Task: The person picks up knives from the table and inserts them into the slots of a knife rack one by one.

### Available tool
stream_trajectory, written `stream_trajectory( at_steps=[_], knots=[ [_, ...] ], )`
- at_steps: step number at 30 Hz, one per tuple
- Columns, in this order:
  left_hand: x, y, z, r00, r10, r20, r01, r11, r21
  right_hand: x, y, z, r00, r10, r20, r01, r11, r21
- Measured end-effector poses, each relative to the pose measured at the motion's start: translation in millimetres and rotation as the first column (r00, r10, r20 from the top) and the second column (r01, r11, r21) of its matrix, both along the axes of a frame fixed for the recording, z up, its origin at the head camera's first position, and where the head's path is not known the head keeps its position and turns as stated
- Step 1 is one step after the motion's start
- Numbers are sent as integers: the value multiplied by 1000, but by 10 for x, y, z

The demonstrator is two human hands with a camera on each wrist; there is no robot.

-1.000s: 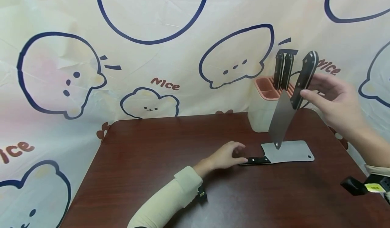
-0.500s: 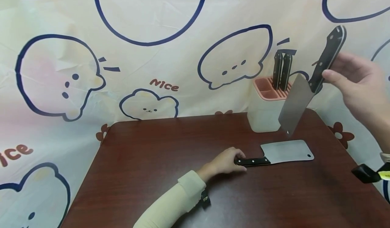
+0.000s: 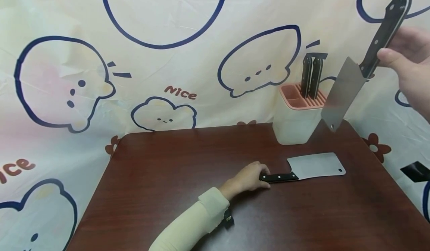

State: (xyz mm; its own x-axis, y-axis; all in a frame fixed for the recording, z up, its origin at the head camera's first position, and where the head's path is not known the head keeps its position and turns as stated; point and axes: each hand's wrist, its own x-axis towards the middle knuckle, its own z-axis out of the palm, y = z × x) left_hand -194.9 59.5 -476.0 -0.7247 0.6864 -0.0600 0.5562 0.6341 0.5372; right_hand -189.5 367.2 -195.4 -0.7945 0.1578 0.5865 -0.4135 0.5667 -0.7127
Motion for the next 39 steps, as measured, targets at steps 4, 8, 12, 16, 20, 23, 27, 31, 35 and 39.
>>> stream_trajectory(
  at_steps=[4,8,12,16,20,23,27,31,35,39],
  knots=[
    [0,6,-4,1000,0,14,0,1000,-10,-48,-5,73,998,-55,23,54,998,21],
    [1,4,-14,1000,-3,5,3,1000,-10,-86,-26,142,995,-91,39,89,995,35],
    [-4,2,-10,1000,4,0,-4,1000,-5,-124,-63,196,991,-120,55,117,992,56],
    [-3,-3,8,1000,8,22,-8,1000,0,-192,-99,239,982,-163,94,157,985,67],
    [-3,-9,10,999,10,40,-10,1000,3,-287,-111,262,972,-193,134,187,981,56],
    [-4,-11,14,999,6,46,-6,1000,4,-380,-115,262,968,-197,153,194,980,39],
    [-4,-1,12,999,-6,47,6,1000,4,-506,-105,238,975,-172,138,173,985,10],
    [1,10,-4,999,-7,49,6,1000,2,-606,-91,216,985,-129,112,133,991,-28],
    [5,11,-5,999,-6,47,6,1000,3,-664,-82,184,988,-113,105,115,993,-17],
    [1,5,-7,999,-8,48,8,1000,4,-723,-70,143,987,-93,133,96,995,-16]
  ],
)
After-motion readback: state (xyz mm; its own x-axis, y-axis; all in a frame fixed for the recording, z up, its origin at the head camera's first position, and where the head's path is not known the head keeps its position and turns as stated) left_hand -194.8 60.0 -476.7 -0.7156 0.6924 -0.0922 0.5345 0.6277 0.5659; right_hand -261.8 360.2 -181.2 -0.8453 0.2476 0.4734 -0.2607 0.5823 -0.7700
